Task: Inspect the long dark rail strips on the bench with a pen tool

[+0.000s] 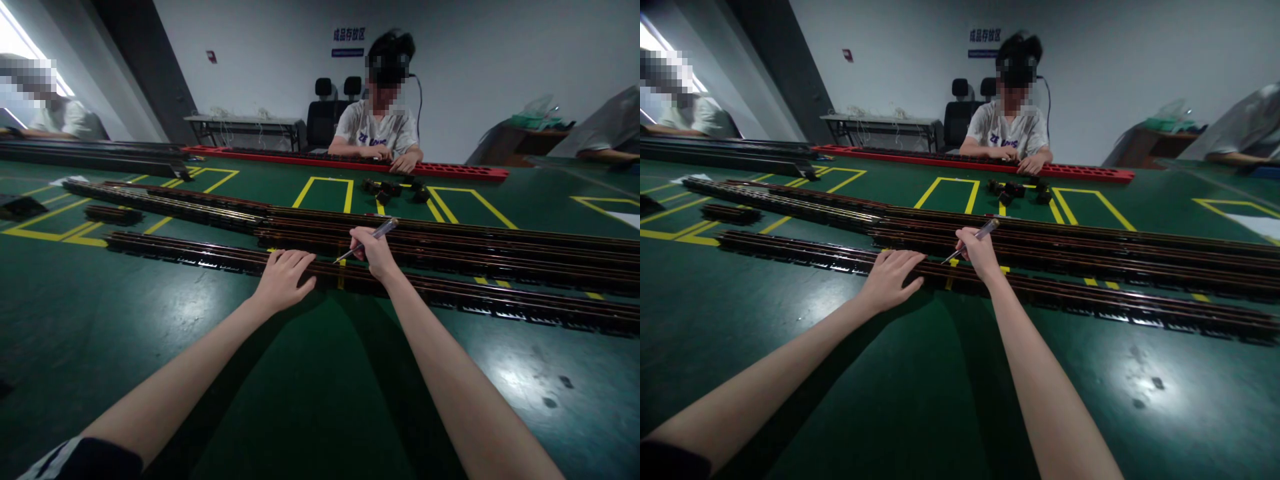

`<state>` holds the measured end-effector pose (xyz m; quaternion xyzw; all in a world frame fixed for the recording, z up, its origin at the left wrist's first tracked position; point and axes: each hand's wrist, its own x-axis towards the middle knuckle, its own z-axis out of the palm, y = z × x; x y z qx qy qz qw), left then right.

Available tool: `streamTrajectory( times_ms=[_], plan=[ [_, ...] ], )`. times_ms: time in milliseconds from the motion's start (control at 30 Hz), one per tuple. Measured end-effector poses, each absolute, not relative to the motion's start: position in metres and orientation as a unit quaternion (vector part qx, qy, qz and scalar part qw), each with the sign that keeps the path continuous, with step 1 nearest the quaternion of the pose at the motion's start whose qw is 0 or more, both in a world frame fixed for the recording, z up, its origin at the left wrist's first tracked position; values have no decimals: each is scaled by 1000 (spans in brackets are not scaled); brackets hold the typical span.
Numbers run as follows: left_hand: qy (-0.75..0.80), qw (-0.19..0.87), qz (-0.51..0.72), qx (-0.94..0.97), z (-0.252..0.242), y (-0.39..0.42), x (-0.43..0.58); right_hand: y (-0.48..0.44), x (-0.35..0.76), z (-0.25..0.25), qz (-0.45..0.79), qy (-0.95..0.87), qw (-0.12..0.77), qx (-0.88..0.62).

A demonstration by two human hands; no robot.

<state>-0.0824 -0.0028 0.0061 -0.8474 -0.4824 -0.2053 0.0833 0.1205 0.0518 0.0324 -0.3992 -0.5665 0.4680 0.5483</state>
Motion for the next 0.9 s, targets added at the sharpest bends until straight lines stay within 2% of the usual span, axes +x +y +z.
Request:
streamTrajectory(
  times_ms=[900],
  plan=[
    [-461,116,-191,-859,14,0,-65,43,129,40,449,-568,553,-412]
  ],
)
